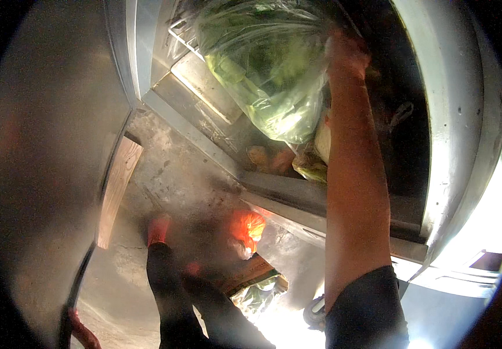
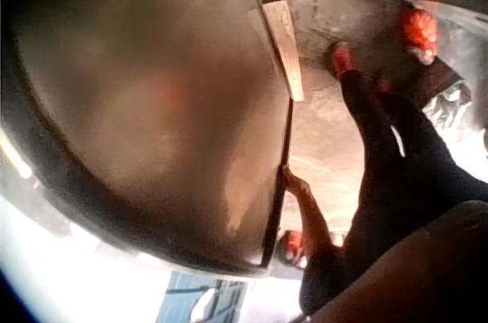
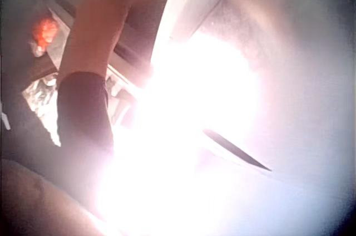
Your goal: The person sorts bean sprouts and leafy greens from a white container into plastic bags and places them in a refrigerator. Later, the person carries containers of leafy greens to an outdoor sink, pours them into a pink basin, and rinses them with water from a hose.
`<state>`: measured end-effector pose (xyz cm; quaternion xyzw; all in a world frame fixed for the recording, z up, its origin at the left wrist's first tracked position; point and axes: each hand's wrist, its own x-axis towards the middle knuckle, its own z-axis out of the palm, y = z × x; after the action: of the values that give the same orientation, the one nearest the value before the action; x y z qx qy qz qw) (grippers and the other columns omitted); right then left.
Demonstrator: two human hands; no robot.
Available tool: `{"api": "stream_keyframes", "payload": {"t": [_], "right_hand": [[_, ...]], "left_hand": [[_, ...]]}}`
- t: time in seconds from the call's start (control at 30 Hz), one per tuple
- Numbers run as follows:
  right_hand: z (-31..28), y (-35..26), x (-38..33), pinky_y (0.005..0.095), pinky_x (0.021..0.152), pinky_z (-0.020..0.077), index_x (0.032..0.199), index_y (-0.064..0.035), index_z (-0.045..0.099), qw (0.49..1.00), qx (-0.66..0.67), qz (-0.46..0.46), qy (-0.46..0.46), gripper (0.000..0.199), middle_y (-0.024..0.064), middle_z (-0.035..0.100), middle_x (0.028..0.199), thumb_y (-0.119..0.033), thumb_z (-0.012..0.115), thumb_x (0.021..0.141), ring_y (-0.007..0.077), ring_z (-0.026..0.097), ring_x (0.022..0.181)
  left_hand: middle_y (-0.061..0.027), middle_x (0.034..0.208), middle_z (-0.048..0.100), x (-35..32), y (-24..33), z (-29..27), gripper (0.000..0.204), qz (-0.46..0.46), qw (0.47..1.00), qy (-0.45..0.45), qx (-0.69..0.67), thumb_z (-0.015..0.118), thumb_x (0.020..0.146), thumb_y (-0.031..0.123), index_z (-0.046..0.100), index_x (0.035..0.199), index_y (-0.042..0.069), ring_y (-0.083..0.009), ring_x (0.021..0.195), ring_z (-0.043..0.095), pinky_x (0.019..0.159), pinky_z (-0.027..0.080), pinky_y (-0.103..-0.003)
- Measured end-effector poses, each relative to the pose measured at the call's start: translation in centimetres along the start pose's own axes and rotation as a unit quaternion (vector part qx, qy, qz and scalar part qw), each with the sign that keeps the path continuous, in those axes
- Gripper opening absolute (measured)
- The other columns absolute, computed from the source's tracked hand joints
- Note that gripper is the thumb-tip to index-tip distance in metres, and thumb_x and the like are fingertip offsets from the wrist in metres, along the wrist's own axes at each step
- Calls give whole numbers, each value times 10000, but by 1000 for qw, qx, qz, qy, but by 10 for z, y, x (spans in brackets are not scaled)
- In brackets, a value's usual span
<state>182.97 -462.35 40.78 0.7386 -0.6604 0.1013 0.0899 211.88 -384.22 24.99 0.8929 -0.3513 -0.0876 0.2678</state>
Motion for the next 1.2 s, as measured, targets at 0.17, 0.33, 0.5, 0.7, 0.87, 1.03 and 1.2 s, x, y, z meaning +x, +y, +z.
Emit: {"api": "stream_keyframes", "payload": {"t": [0.17, 0.33, 0.5, 0.7, 0.87, 1.03, 1.2], "right_hand": [[-12, 22, 3, 339, 879, 400, 1120, -116, 540, 854, 516, 58, 28, 350, 137, 541, 1130, -221, 530, 786, 256, 497, 1060], [-34, 13, -32, 304, 835, 404, 1007, -77, 567, 966, 236, -57, 84, 324, 87, 574, 1022, -154, 618, 696, 230, 532, 910], [-56, -36, -79, 270, 731, 391, 948, -47, 596, 734, 676, 69, 27, 300, 41, 565, 926, -104, 634, 656, 159, 482, 783], [-68, -39, -96, 307, 761, 408, 938, -11, 558, 662, 746, 57, 37, 340, 75, 546, 903, -19, 648, 610, 195, 503, 839], [-77, -47, -114, 270, 683, 435, 859, -24, 534, 641, 763, 55, 70, 276, 51, 555, 793, 52, 612, 605, 163, 531, 727], [-98, -47, -146, 257, 610, 425, 844, -21, 523, 631, 771, 54, 62, 281, 48, 551, 770, 61, 610, 590, 139, 517, 667], [-115, -42, -187, 223, 578, 411, 828, -16, 510, 616, 785, 69, 18, 272, 23, 532, 738, 47, 619, 586, 86, 473, 648]], "left_hand": [[-146, 1215, 446, 6, 35, 10, 485, -335, 919, 30, -207, 491, 872, 272, 395, 1234, -37, -227, 1104, 439, 967, 341, -349], [-167, 1216, 435, 27, 94, 5, 490, -402, 897, 26, -180, 497, 861, 266, 393, 1204, -68, -241, 1114, 418, 993, 305, -373], [-146, 1219, 442, 4, 47, 9, 477, -364, 909, 50, -194, 514, 858, 294, 434, 1195, -33, -232, 1100, 440, 961, 358, -359], [-167, 1197, 446, 14, 59, 11, 519, -341, 913, 44, -218, 556, 810, 263, 423, 1182, -76, -245, 1076, 438, 967, 351, -374], [-146, 1232, 423, 6, 37, 19, 563, -326, 913, 47, -239, 563, 812, 282, 387, 1221, -63, -238, 1084, 435, 963, 355, -364], [-142, 1292, 374, 9, 56, 26, 603, -382, 875, 49, -294, 576, 807, 304, 360, 1250, -42, -228, 1157, 389, 985, 334, -346], [-110, 1385, 252, 8, 121, 44, 677, -455, 787, 79, -408, 499, 822, 470, 261, 1333, 96, -292, 1267, 249, 1004, 249, -445]]}}
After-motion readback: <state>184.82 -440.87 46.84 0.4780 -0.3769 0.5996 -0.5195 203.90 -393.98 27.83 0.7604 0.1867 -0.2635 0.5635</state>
